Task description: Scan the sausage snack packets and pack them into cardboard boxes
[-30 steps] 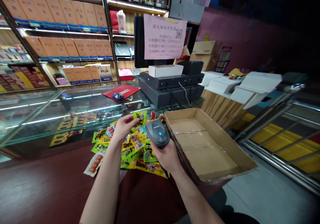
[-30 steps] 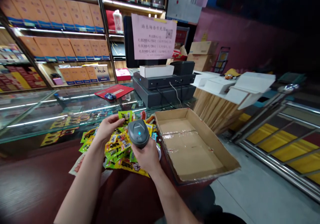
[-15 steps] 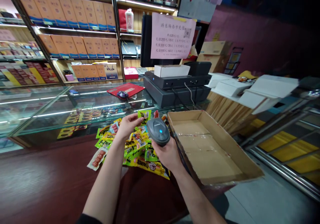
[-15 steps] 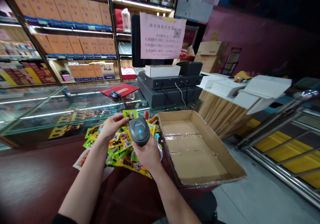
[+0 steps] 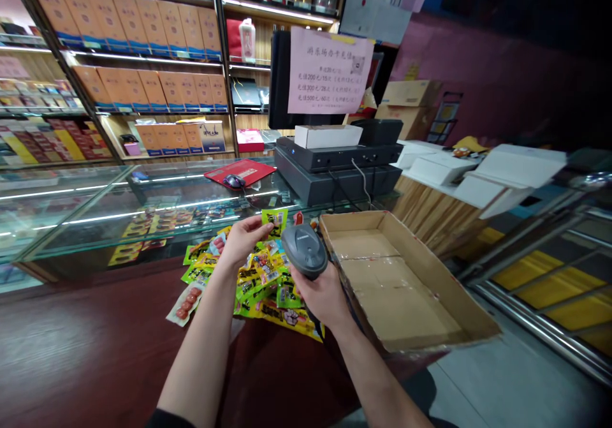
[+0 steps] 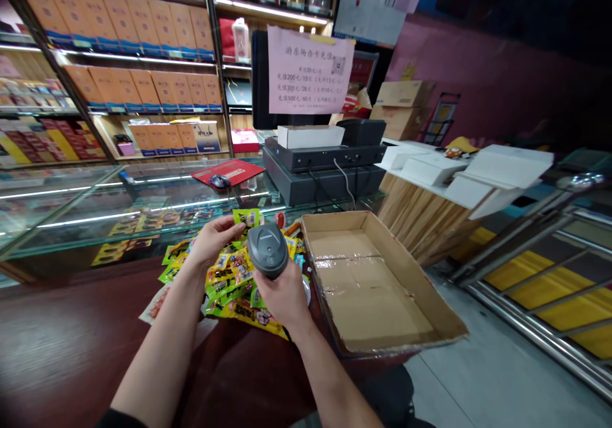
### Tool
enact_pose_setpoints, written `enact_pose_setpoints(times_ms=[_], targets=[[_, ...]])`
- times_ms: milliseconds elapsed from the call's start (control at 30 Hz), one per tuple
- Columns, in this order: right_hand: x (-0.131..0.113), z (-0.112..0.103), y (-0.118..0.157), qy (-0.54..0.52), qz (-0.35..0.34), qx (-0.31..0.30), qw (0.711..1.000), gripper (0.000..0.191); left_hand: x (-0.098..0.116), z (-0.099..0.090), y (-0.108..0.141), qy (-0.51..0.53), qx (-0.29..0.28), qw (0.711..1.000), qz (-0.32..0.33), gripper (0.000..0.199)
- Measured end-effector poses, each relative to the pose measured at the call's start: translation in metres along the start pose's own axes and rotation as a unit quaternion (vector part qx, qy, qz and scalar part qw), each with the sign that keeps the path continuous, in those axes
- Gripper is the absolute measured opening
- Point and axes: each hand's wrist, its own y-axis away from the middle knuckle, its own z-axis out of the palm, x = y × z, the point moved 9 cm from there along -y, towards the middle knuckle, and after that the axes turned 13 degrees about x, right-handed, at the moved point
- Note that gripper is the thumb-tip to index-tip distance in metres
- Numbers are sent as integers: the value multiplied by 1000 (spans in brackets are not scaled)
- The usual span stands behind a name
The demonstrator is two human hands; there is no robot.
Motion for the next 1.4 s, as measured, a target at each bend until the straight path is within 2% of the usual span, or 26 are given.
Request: enact_pose_setpoints(times_ms=[133, 233, 300, 400, 533, 633, 733, 833, 1067, 1200, 1333, 1400], targets=[[1, -23, 10, -25, 73, -6, 997, 25, 2, 6, 2, -11, 1, 1000, -1, 44], [3, -61, 18, -38, 126, 16, 991, 34, 2, 22, 12, -14, -18, 1000, -7, 45], [6, -95, 21, -31, 142, 45, 988, 37, 3, 40, 23, -14, -32, 999, -5, 44], [16, -151, 24, 1, 163, 112, 980, 39, 0, 80, 43, -11, -70, 998, -1, 41], [24, -214, 30, 36, 177, 195, 964, 40, -9, 154, 68, 3, -143, 990, -12, 45], [23, -241, 37, 51, 178, 224, 957, 41, -12, 201, 77, -7, -179, 984, 0, 55], [23, -250, 44, 56, 177, 228, 956, 41, -15, 219, 76, -40, -181, 982, 20, 56], [23, -247, 46, 60, 167, 219, 959, 39, -18, 208, 71, -70, -168, 983, 24, 52], [21, -220, 42, 66, 163, 187, 966, 45, -17, 151, 58, -86, -114, 990, 10, 49], [16, -185, 36, 35, 155, 147, 976, 46, -23, 113, 53, -113, -87, 990, 8, 49], [11, -141, 30, 10, 127, 101, 987, 43, -47, 78, 49, -157, -82, 984, 12, 39], [9, -121, 27, 9, 112, 78, 991, 39, -58, 66, 47, -196, -78, 977, 27, 34]])
